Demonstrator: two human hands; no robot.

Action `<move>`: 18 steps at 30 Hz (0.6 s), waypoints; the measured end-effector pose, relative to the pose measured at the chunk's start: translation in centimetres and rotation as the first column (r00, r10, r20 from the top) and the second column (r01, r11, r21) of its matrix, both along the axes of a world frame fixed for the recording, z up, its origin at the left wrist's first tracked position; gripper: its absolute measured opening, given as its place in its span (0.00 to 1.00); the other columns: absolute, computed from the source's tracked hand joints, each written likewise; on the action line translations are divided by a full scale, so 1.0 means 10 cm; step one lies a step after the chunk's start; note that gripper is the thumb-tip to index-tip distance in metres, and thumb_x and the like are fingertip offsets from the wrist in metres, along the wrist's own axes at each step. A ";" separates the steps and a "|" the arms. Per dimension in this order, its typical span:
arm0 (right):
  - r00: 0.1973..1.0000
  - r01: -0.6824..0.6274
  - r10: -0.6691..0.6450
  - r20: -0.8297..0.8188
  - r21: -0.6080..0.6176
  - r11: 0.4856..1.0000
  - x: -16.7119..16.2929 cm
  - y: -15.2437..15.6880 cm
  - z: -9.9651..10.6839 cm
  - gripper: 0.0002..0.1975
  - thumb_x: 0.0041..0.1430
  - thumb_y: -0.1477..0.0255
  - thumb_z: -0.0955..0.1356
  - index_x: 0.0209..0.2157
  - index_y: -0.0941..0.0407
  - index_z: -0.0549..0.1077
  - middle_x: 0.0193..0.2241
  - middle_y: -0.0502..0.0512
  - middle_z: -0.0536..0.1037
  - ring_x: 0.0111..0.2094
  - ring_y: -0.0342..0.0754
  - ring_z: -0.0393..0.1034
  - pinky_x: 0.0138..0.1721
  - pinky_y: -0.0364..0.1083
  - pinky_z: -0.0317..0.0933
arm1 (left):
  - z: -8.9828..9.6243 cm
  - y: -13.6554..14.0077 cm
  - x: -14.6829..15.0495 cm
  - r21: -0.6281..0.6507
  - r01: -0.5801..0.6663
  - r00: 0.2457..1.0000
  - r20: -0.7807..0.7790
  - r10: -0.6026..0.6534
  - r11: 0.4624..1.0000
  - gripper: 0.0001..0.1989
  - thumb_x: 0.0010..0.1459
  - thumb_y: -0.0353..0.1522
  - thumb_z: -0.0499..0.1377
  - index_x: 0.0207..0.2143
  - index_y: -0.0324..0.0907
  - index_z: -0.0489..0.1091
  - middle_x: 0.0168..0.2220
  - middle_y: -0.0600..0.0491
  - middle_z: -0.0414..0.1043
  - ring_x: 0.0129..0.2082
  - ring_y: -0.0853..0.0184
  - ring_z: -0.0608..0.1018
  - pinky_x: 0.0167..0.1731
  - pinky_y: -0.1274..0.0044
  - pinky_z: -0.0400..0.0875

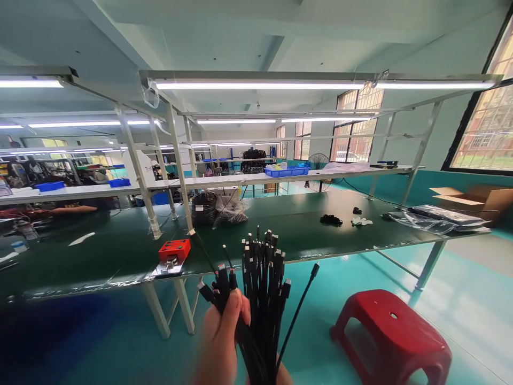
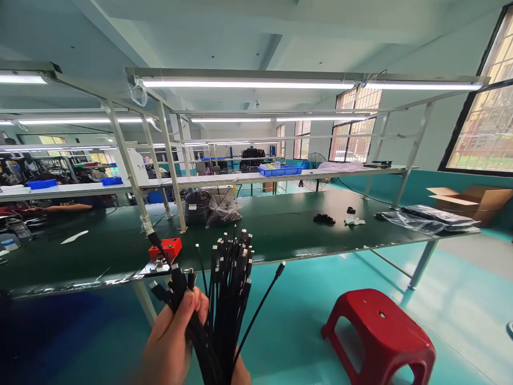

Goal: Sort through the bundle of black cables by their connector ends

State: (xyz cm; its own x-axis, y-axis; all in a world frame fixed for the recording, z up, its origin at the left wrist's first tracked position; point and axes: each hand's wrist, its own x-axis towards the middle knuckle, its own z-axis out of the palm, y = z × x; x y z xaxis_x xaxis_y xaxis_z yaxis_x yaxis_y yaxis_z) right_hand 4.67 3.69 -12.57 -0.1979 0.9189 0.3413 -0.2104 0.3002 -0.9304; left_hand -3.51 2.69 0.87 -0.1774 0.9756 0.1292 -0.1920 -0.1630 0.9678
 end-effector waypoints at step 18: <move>0.981 0.192 -0.192 0.002 0.027 0.981 -0.06 0.27 0.48 0.12 0.66 0.67 0.66 0.46 0.61 0.67 0.41 0.59 0.65 0.36 0.54 0.64 0.34 0.50 0.65 | 0.64 0.12 -0.14 0.146 0.036 0.741 -0.668 0.072 0.989 0.22 0.59 0.47 0.46 0.32 0.37 0.65 0.29 0.52 0.64 0.29 0.70 0.66 0.30 0.79 0.58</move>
